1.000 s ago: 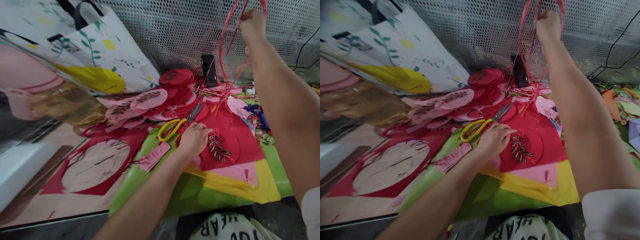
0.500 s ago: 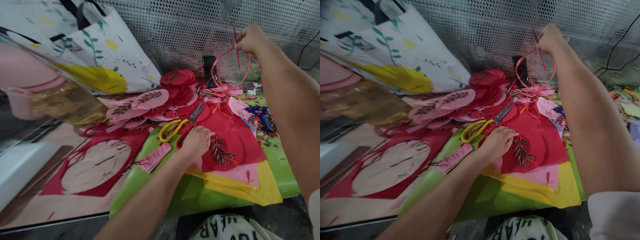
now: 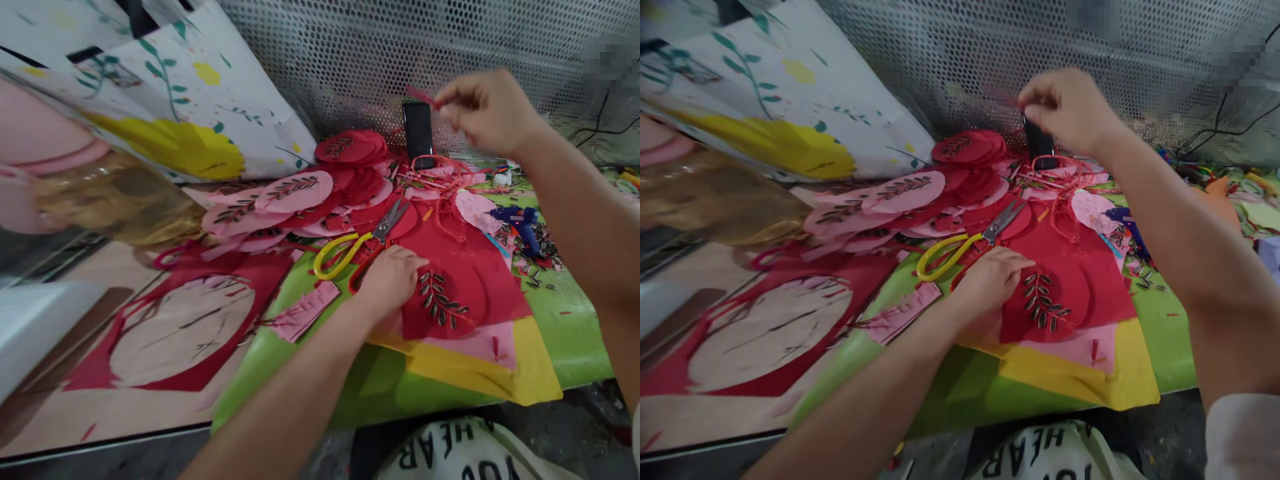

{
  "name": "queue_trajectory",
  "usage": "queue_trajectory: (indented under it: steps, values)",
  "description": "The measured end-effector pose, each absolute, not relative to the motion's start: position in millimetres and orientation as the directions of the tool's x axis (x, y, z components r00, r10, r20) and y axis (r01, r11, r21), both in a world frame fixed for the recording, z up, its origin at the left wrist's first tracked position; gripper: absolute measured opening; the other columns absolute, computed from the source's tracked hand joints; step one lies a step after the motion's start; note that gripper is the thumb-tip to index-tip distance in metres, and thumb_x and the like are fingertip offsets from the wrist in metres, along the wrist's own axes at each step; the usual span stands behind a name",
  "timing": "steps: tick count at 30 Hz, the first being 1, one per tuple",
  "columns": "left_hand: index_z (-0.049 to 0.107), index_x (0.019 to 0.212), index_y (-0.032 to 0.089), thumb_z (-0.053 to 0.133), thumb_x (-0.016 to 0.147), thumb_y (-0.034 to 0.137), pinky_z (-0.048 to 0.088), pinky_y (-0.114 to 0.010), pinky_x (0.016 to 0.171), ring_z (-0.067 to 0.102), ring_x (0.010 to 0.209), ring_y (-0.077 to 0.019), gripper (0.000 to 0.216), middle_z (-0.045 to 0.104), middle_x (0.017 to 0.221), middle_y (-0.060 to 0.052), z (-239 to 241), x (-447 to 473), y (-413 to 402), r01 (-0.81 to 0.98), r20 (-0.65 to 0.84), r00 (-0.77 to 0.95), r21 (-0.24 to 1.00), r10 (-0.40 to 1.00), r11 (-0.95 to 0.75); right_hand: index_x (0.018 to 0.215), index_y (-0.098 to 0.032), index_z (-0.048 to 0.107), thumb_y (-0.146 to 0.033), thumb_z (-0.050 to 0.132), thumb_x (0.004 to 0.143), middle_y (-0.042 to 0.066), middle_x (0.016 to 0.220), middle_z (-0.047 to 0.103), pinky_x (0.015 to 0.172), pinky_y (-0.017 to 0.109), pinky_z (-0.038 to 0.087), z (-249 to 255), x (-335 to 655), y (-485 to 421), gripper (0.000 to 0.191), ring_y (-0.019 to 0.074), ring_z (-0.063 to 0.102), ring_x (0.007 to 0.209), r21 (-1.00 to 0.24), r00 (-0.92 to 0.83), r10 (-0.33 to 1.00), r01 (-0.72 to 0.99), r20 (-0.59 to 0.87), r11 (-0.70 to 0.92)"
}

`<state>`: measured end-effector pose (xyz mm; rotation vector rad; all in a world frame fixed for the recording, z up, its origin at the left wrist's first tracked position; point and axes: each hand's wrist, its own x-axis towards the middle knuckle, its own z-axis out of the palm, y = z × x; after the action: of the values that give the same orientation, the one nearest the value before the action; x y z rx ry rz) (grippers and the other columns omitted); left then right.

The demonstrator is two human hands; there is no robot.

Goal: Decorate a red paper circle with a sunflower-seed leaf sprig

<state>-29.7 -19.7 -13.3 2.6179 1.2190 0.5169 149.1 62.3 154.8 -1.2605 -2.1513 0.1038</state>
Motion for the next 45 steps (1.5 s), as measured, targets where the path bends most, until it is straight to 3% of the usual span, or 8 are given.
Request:
queue_trajectory:
  steps: [3, 5, 9, 22, 29, 36, 40, 45]
  values:
    - [0.069, 0.099, 0.018, 0.043, 0.078, 0.004, 0.043, -0.034, 0.089, 0.056, 0.088, -0.0196, 0.036, 0.067, 0.092, -0.006, -10.8, -29.3, -20.0, 0.699, 0.234, 0.601, 0.310, 0.764, -0.645, 0.098, -0.026, 0.067, -0.027, 0.050, 0.082, -0.002, 0.082, 0.067, 0.077, 0.031, 0.047, 123.4, 154.8, -2.7, 0.024, 0.0139, 0.062, 0.078, -0.181, -0.489, 0.793, 0.798, 0.365, 0.575]
    - [0.070, 0.099, 0.019, 0.043, 0.078, 0.004, 0.044, -0.034, 0.086, 0.055, 0.087, -0.0200, 0.037, 0.066, 0.090, -0.006, -9.4, -28.9, -20.5, 0.701, 0.233, 0.615, 0.274, 0.753, -0.658, 0.099, -0.033, 0.066, -0.030, 0.046, 0.084, -0.002, 0.090, 0.069, 0.079, 0.031, 0.047, 96.6, 166.6, -33.6, 0.025, 0.0160, 0.063, 0.086, -0.188, -0.482, 0.850, 0.833, 0.215, 0.520]
    - [0.071, 0.096, 0.018, 0.045, 0.078, 0.008, 0.045, -0.036, 0.084, 0.053, 0.086, -0.0216, 0.033, 0.065, 0.089, -0.007, -8.5, -27.3, -21.8, 0.713, 0.217, 0.639, 0.193, 0.738, -0.674, 0.100, -0.032, 0.064, -0.033, 0.041, 0.085, 0.003, 0.099, 0.069, 0.076, 0.035, 0.048, 48.7, 190.8, -52.5, 0.027, 0.0205, 0.064, 0.090, -0.229, -0.414, 0.907, 0.878, 0.082, 0.421]
    - [0.071, 0.095, 0.020, 0.042, 0.078, 0.008, 0.046, -0.034, 0.081, 0.054, 0.086, -0.0199, 0.035, 0.065, 0.089, -0.005, -9.7, -27.8, -24.4, 0.711, 0.109, 0.663, 0.219, 0.741, -0.668, 0.094, -0.019, 0.065, -0.025, 0.040, 0.089, 0.007, 0.097, 0.066, 0.075, 0.030, 0.045, 10.3, 202.6, -48.8, 0.027, 0.0193, 0.061, 0.090, -0.097, -0.462, 0.885, 0.879, 0.064, 0.466]
    - [0.071, 0.095, 0.020, 0.043, 0.080, 0.010, 0.047, -0.035, 0.078, 0.055, 0.088, -0.0215, 0.033, 0.063, 0.092, -0.006, -2.7, -24.4, -31.6, 0.750, 0.055, 0.631, 0.212, 0.773, -0.627, 0.092, -0.021, 0.069, -0.027, 0.041, 0.089, 0.006, 0.096, 0.066, 0.071, 0.029, 0.045, 8.1, 202.5, -51.9, 0.029, 0.0184, 0.060, 0.089, -0.048, -0.460, 0.888, 0.886, 0.024, 0.460]
    - [0.069, 0.096, 0.016, 0.046, 0.082, 0.012, 0.046, -0.035, 0.080, 0.056, 0.087, -0.0216, 0.027, 0.065, 0.091, -0.006, -1.6, -22.4, -31.1, 0.752, 0.054, 0.624, 0.230, 0.780, -0.618, 0.096, -0.020, 0.069, -0.022, 0.045, 0.088, 0.007, 0.093, 0.068, 0.080, 0.032, 0.045, 12.1, 192.3, -47.5, 0.026, 0.0186, 0.059, 0.087, -0.092, -0.573, 0.804, 0.803, 0.159, 0.589]
    - [0.067, 0.087, 0.013, 0.050, 0.082, 0.015, 0.046, -0.034, 0.079, 0.056, 0.083, -0.0211, 0.018, 0.065, 0.086, -0.006, -0.4, -22.8, -29.5, 0.754, 0.045, 0.607, 0.285, 0.794, -0.592, 0.095, -0.018, 0.067, -0.013, 0.045, 0.085, 0.007, 0.092, 0.066, 0.078, 0.028, 0.043, 25.5, 171.1, -32.7, 0.024, 0.0165, 0.059, 0.086, -0.121, -0.696, 0.717, 0.710, 0.024, 0.693]
    - [0.066, 0.082, 0.013, 0.049, 0.081, 0.012, 0.045, -0.034, 0.078, 0.055, 0.083, -0.0209, 0.018, 0.064, 0.083, -0.006, 3.8, -22.6, -30.3, 0.753, 0.010, 0.611, 0.301, 0.791, -0.585, 0.094, -0.016, 0.064, -0.015, 0.044, 0.087, 0.006, 0.091, 0.063, 0.073, 0.026, 0.041, 20.5, 157.8, -12.5, 0.021, 0.0148, 0.057, 0.085, -0.179, -0.779, 0.622, 0.625, -0.082, 0.760]
